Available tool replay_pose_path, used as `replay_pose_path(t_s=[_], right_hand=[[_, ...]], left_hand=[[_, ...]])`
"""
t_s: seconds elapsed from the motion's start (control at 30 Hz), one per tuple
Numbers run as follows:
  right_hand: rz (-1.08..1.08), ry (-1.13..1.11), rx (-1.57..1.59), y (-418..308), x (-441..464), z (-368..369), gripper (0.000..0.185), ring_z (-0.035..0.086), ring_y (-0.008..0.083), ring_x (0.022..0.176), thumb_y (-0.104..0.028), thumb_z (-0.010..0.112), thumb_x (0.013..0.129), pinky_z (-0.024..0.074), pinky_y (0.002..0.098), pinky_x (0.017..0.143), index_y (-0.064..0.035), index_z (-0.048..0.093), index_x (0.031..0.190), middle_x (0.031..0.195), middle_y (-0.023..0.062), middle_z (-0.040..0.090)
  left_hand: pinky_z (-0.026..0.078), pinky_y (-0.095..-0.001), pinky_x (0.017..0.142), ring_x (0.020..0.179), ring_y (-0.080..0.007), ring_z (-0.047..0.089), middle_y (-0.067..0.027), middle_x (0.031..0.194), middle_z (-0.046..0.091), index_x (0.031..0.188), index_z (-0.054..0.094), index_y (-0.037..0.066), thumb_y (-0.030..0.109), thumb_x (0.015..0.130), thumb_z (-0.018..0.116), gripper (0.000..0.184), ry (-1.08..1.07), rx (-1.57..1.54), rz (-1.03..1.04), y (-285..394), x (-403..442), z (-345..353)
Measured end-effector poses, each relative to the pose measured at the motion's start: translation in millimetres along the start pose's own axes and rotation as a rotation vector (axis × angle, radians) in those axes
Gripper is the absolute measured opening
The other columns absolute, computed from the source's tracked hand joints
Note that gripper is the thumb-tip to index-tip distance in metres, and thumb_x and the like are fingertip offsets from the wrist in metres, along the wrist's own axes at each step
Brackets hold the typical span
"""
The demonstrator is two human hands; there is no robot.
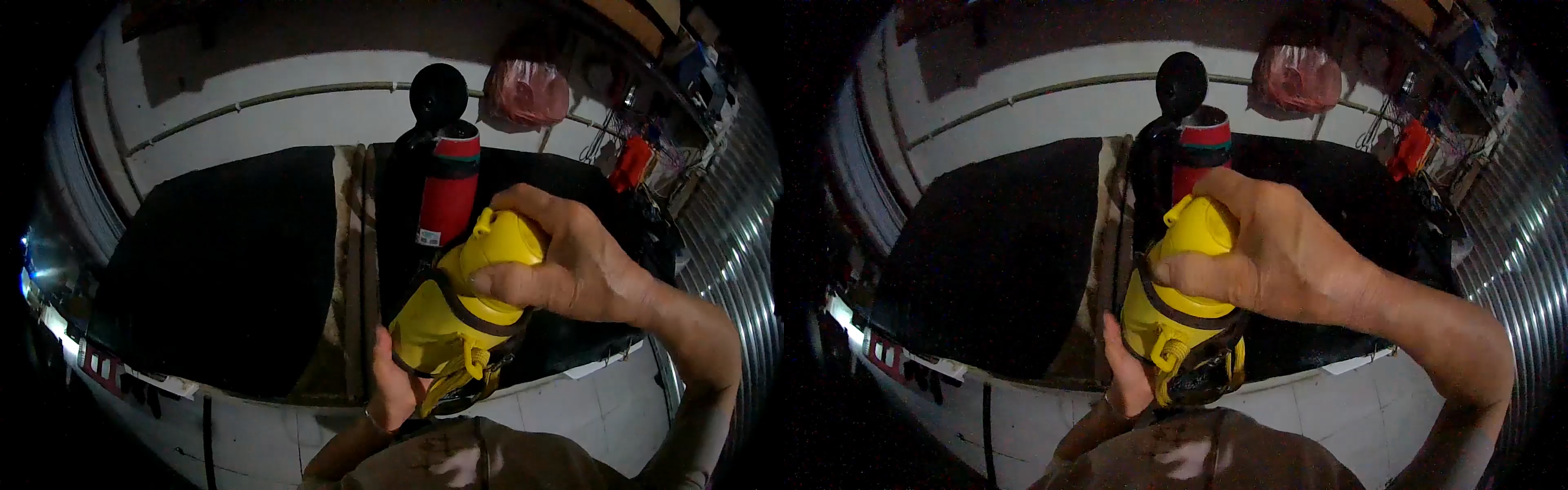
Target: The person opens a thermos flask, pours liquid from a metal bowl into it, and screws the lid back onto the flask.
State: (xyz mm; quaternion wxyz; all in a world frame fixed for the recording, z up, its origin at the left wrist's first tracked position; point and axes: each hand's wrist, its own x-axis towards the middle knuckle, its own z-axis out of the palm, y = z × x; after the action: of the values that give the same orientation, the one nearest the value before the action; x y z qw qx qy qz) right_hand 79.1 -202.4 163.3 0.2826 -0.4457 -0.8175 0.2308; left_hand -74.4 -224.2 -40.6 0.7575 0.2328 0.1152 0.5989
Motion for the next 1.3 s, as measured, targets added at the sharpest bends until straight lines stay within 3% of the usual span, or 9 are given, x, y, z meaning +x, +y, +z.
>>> replay_pose_path(t_s=[0.17, 0.43, 0.67, 0.83, 0.93, 1.0, 1.03, 1.13, 1.3], right_hand=[[0.001, -0.062, 0.031, 4, -6, -2, 0.055, 0.063, 0.0224, 0.073, -0.034, 0.068, 0.075, 0.0509, 0.0306, 0.065, 0.0094, 0.050, 0.103, 0.080, 0.0161, 0.061], [0.090, -0.098, 0.029, 14, -16, 2, 0.055, 0.062, 0.0221, 0.074, -0.034, 0.068, 0.076, 0.0507, 0.0313, 0.063, 0.0100, 0.049, 0.103, 0.079, 0.0157, 0.060], [-0.033, -0.083, -0.094, 24, -22, 8, 0.054, 0.062, 0.0260, 0.069, -0.033, 0.068, 0.074, 0.0501, 0.0335, 0.061, 0.0103, 0.051, 0.100, 0.072, 0.0164, 0.058], [-0.069, -0.094, -0.206, 24, -23, 8, 0.051, 0.062, 0.0297, 0.068, -0.033, 0.068, 0.073, 0.0497, 0.0358, 0.061, 0.0100, 0.052, 0.097, 0.071, 0.0190, 0.059], [-0.075, -0.115, -0.232, 28, -20, 8, 0.054, 0.062, 0.0299, 0.068, -0.038, 0.068, 0.074, 0.0489, 0.0360, 0.060, 0.0091, 0.052, 0.095, 0.071, 0.0197, 0.059], [-0.014, -0.205, -0.077, 29, -15, 2, 0.063, 0.061, 0.0305, 0.066, -0.052, 0.059, 0.079, 0.0493, 0.0358, 0.060, 0.0086, 0.052, 0.096, 0.071, 0.0188, 0.059], [-0.011, -0.186, -0.080, 28, -14, -2, 0.063, 0.061, 0.0305, 0.066, -0.052, 0.059, 0.079, 0.0493, 0.0358, 0.060, 0.0086, 0.052, 0.096, 0.071, 0.0188, 0.059], [0.281, -0.329, 0.142, 22, -8, -15, 0.080, 0.058, 0.0175, 0.059, -0.072, 0.036, 0.081, 0.0502, 0.0276, 0.054, 0.0044, 0.055, 0.099, 0.077, 0.0136, 0.056], [0.293, -0.181, 0.246, 35, -12, -27, 0.077, 0.054, 0.0112, 0.055, -0.069, 0.037, 0.082, 0.0478, 0.0218, 0.045, 0.0031, 0.055, 0.099, 0.079, 0.0095, 0.054]], left_hand=[[0.036, -0.0419, 0.099, 0.118, -0.0264, 0.047, -0.0120, 0.127, 0.049, 0.128, 0.043, 0.006, 0.056, 0.088, 0.033, 0.065, 0.096, 0.007, -0.080, -1, 0, 3], [0.038, -0.0401, 0.098, 0.115, -0.0257, 0.049, -0.0114, 0.126, 0.051, 0.127, 0.045, 0.006, 0.052, 0.088, 0.034, 0.061, 0.036, -0.104, -0.190, -16, 0, -18], [0.038, -0.0392, 0.098, 0.115, -0.0253, 0.049, -0.0106, 0.126, 0.051, 0.129, 0.043, 0.008, 0.055, 0.089, 0.027, 0.064, 0.070, -0.164, -0.443, -16, -5, -10], [0.039, -0.0388, 0.097, 0.114, -0.0254, 0.049, -0.0101, 0.124, 0.051, 0.128, 0.045, 0.009, 0.055, 0.089, 0.027, 0.063, 0.050, -0.221, -0.422, -21, -4, -14], [0.039, -0.0384, 0.097, 0.114, -0.0254, 0.049, -0.0103, 0.124, 0.052, 0.126, 0.047, 0.009, 0.053, 0.089, 0.030, 0.060, 0.103, -0.182, -0.356, -25, -2, -18], [0.040, -0.0381, 0.096, 0.114, -0.0255, 0.049, -0.0103, 0.123, 0.052, 0.125, 0.047, 0.008, 0.052, 0.089, 0.032, 0.059, 0.133, -0.149, -0.331, -26, -3, -20], [0.041, -0.0373, 0.095, 0.113, -0.0250, 0.050, -0.0100, 0.122, 0.053, 0.125, 0.047, 0.008, 0.051, 0.089, 0.035, 0.057, 0.112, -0.179, -0.307, -27, -3, -19], [0.043, -0.0364, 0.093, 0.113, -0.0244, 0.050, -0.0096, 0.121, 0.053, 0.125, 0.047, 0.008, 0.049, 0.089, 0.039, 0.054, 0.071, -0.221, -0.269, -28, -2, -19], [0.043, -0.0359, 0.093, 0.112, -0.0238, 0.050, -0.0093, 0.120, 0.053, 0.124, 0.047, 0.009, 0.047, 0.089, 0.041, 0.053, 0.043, -0.156, -0.258, -28, -1, -23]])
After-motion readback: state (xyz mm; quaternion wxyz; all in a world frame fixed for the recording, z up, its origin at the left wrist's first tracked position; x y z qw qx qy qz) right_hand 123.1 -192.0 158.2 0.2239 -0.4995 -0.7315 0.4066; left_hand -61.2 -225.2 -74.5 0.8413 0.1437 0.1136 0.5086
